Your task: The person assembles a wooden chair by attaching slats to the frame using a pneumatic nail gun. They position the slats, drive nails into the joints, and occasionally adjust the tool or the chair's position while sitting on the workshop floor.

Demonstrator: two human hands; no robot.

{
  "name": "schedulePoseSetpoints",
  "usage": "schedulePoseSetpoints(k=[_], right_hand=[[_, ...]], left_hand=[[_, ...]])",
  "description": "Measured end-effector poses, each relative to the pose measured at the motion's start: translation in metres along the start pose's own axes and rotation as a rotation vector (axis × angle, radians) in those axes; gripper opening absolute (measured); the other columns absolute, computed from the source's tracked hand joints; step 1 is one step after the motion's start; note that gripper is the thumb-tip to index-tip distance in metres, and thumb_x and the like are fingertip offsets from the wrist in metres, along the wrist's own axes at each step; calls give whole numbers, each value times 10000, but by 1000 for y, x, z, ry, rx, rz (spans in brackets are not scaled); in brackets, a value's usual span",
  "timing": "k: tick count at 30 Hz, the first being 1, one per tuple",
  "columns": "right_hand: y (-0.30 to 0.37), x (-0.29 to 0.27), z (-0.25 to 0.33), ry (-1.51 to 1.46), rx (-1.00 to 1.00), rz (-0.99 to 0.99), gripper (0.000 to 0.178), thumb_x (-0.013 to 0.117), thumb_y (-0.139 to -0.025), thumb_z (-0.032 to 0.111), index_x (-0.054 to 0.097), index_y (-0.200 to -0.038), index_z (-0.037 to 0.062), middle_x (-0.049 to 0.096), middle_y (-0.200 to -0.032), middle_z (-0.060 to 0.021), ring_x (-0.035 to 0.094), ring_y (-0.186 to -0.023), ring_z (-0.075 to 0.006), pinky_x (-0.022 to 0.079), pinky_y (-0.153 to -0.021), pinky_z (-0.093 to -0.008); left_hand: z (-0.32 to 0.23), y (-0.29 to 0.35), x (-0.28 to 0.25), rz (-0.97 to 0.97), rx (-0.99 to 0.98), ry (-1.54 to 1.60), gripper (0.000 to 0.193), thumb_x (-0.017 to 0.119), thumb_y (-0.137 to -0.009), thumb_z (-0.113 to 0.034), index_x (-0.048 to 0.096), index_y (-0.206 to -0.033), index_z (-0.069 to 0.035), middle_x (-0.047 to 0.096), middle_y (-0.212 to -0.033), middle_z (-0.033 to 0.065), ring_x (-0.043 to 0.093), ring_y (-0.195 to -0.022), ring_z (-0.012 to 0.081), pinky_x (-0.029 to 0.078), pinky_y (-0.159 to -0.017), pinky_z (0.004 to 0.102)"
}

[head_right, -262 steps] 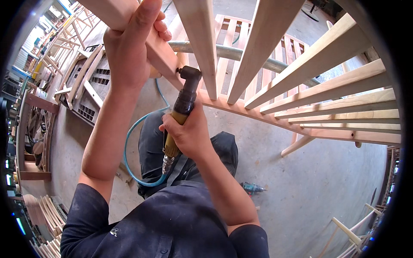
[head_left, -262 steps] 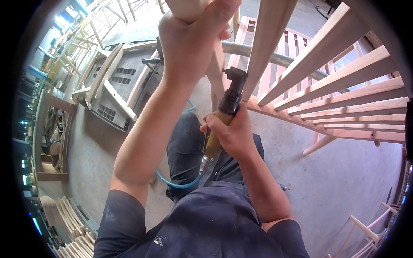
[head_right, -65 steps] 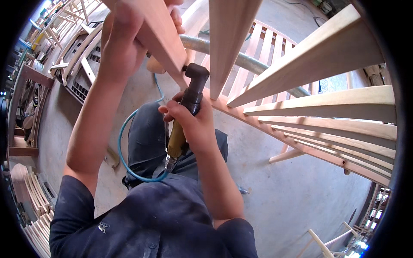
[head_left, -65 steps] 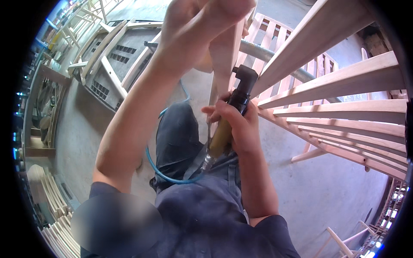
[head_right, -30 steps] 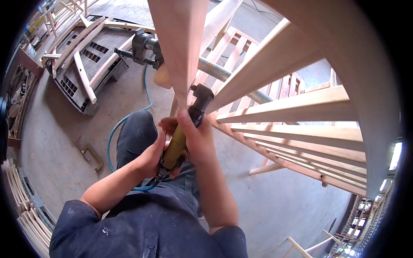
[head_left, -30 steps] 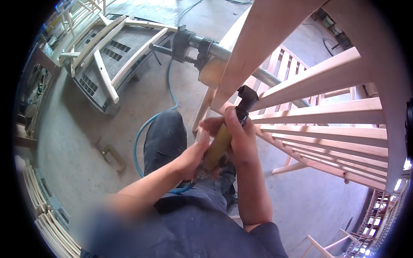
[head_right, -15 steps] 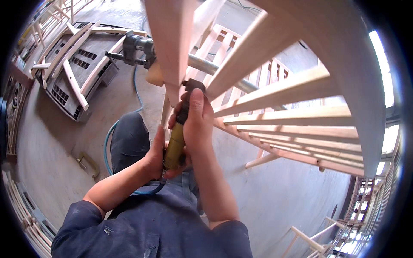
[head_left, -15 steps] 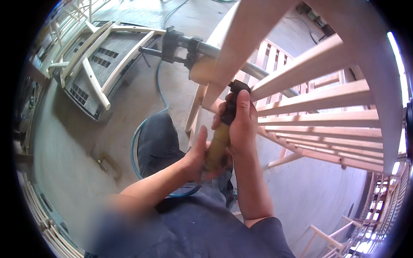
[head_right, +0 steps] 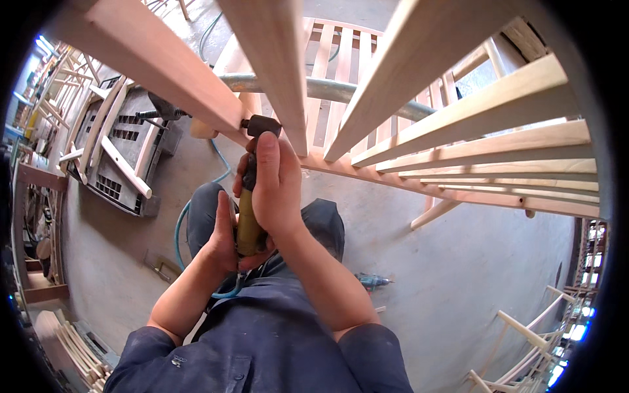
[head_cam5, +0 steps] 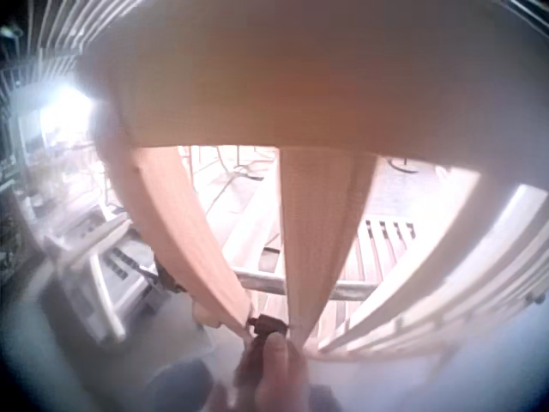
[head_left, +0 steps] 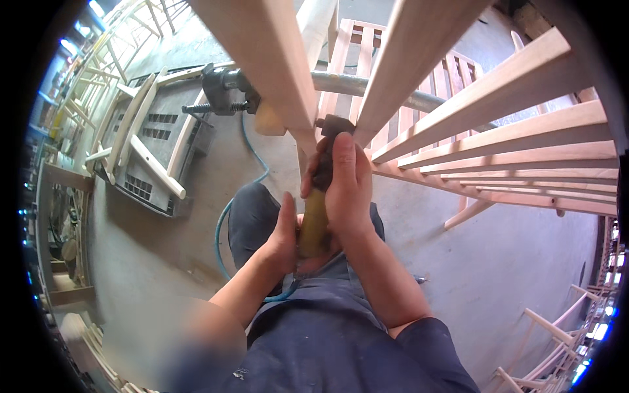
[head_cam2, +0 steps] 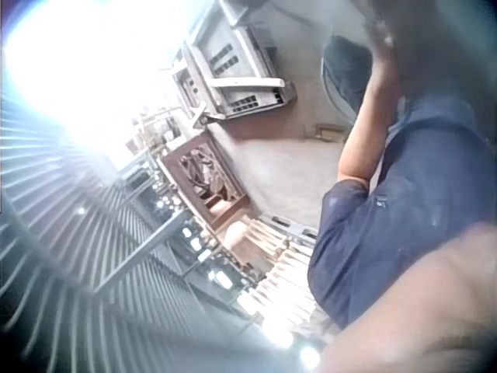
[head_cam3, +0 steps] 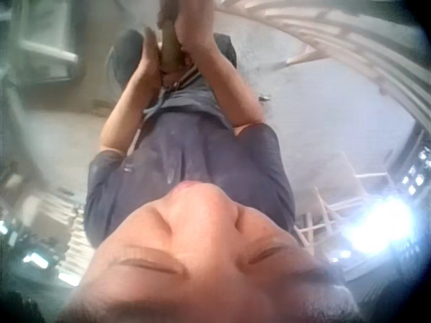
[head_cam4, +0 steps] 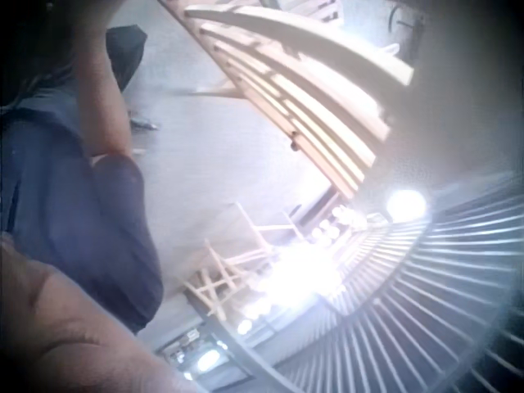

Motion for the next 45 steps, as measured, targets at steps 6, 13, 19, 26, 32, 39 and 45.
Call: schedulePoseSetpoints(k=[6, 13, 19, 26, 32, 39, 45], right_hand=[[-3, -3, -1, -34, -24, 62, 499, 406, -1102, 501, 535, -1011, 28, 580, -747, -56, 590, -550, -141, 481, -502, -266], [-13, -4, 6, 2, 61, 127, 475, 416, -1106, 478, 546, -1038, 27, 577, -754, -50, 589, -557, -133, 479, -500, -261], [-8, -5, -10, -88, 66, 101, 469, 412, -1108, 473, 549, -1039, 29, 590, -766, -71, 607, -558, -175, 495, -502, -298], [-7, -6, -9, -99, -65, 37, 534, 395, -1090, 543, 522, -1034, 27, 576, -744, -82, 610, -542, -196, 513, -509, -318], [44, -59, -30, -157, -86, -133, 582, 425, -1045, 630, 526, -1062, 57, 569, -737, -105, 604, -565, -259, 527, -540, -395], [120, -134, -21, -145, -60, -565, 496, 396, -1048, 653, 496, -1015, 169, 491, -755, -21, 510, -608, -194, 464, -599, -362], [173, -169, -10, -200, -178, -697, 542, 392, -1032, 686, 486, -1018, 152, 508, -766, -44, 514, -621, -218, 477, -620, -386]], left_hand=[[0, 1, 3, 73, -29, 112, 1167, 138, -804, -990, 684, -1115, -7, 682, -850, 115, 596, -547, 168, 410, -408, 244], [6, -10, 22, 137, 58, 103, 1193, 112, -786, -1000, 677, -1111, -1, 687, -872, 127, 606, -556, 181, 437, -419, 257], [-13, 4, -13, -174, 220, -12, 1081, 214, -842, -940, 672, -1119, -1, 680, -872, 99, 637, -657, 153, 514, -563, 264], [-184, 73, -92, -538, 945, -365, 756, 393, -1040, -670, 662, -1146, 29, 584, -775, 7, 579, -710, 102, 477, -677, 247], [-180, 69, -105, -596, 1063, -338, 622, 516, -1048, -566, 639, -1205, 23, 559, -779, -10, 580, -716, 84, 479, -663, 236], [-191, 70, -88, -368, 1111, -176, 337, 429, -1062, -123, 598, -1294, 54, 609, -924, 69, 612, -760, 125, 537, -705, 276], [-85, 39, 1, 85, 618, -288, 427, 521, -1085, -128, 370, -1467, -13, 718, -1096, 179, 744, -925, 219, 613, -810, 327]])
Point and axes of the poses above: each hand's wrist, its own y-axis away from the middle knuckle, its own x-axis out of the palm, z = x × y, the point moved 9 cm from there along -y, towards the middle knuckle
